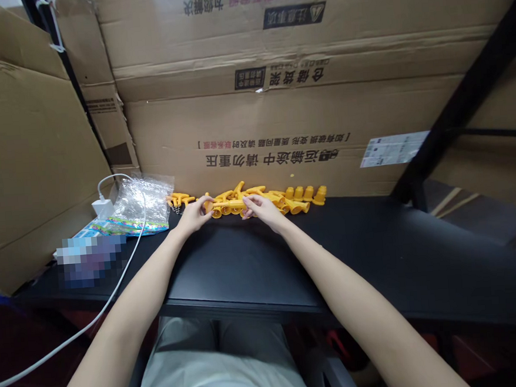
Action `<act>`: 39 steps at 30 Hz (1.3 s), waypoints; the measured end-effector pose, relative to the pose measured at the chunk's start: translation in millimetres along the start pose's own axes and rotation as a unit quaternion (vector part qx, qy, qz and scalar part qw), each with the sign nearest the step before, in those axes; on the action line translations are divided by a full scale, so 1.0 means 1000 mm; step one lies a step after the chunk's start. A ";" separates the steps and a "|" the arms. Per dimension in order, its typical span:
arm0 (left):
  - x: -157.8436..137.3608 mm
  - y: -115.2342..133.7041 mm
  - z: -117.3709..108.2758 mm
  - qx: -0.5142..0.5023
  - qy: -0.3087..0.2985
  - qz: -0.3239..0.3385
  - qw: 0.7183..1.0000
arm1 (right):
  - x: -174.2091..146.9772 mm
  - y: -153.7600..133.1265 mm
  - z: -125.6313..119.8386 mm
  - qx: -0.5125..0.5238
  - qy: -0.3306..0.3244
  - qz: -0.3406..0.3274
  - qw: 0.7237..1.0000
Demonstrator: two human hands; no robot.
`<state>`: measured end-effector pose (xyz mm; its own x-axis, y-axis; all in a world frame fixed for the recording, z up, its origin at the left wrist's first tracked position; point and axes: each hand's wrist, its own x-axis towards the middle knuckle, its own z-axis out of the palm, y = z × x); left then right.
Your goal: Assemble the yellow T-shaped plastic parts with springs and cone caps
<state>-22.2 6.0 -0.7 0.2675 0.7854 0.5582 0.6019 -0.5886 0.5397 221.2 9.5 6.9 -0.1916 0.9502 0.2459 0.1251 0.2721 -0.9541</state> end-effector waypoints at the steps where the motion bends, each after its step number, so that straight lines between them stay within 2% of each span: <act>1: 0.000 0.000 0.000 0.001 0.002 0.001 1.000 | -0.001 -0.001 -0.001 0.003 -0.012 0.005 1.000; 4: 0.000 0.002 -0.001 0.002 0.007 0.002 1.000 | -0.004 -0.005 -0.005 0.015 -0.046 -0.011 0.999; 8: 0.000 0.004 -0.004 -0.001 0.008 0.017 1.000 | -0.008 -0.010 -0.005 0.006 -0.058 -0.031 0.998; 17: 0.000 0.009 -0.002 0.015 0.010 0.042 0.999 | -0.005 -0.013 0.007 0.028 0.003 0.054 0.998; 24: -0.001 0.009 -0.002 0.022 0.021 0.034 0.999 | -0.009 -0.015 0.006 0.000 -0.025 0.093 0.995; 29: -0.002 0.007 -0.002 0.022 0.026 0.025 0.999 | -0.009 -0.013 0.002 0.005 -0.053 0.081 0.995; 39: -0.003 0.007 -0.004 0.033 0.027 0.010 0.999 | -0.008 -0.010 -0.001 0.020 -0.046 0.042 0.998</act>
<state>-21.4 -1.1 4.1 0.2405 0.7609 0.6027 0.6461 -0.5889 0.4856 222.4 -0.9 14.8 -0.2700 0.9512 0.1493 0.1050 0.1832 -0.9774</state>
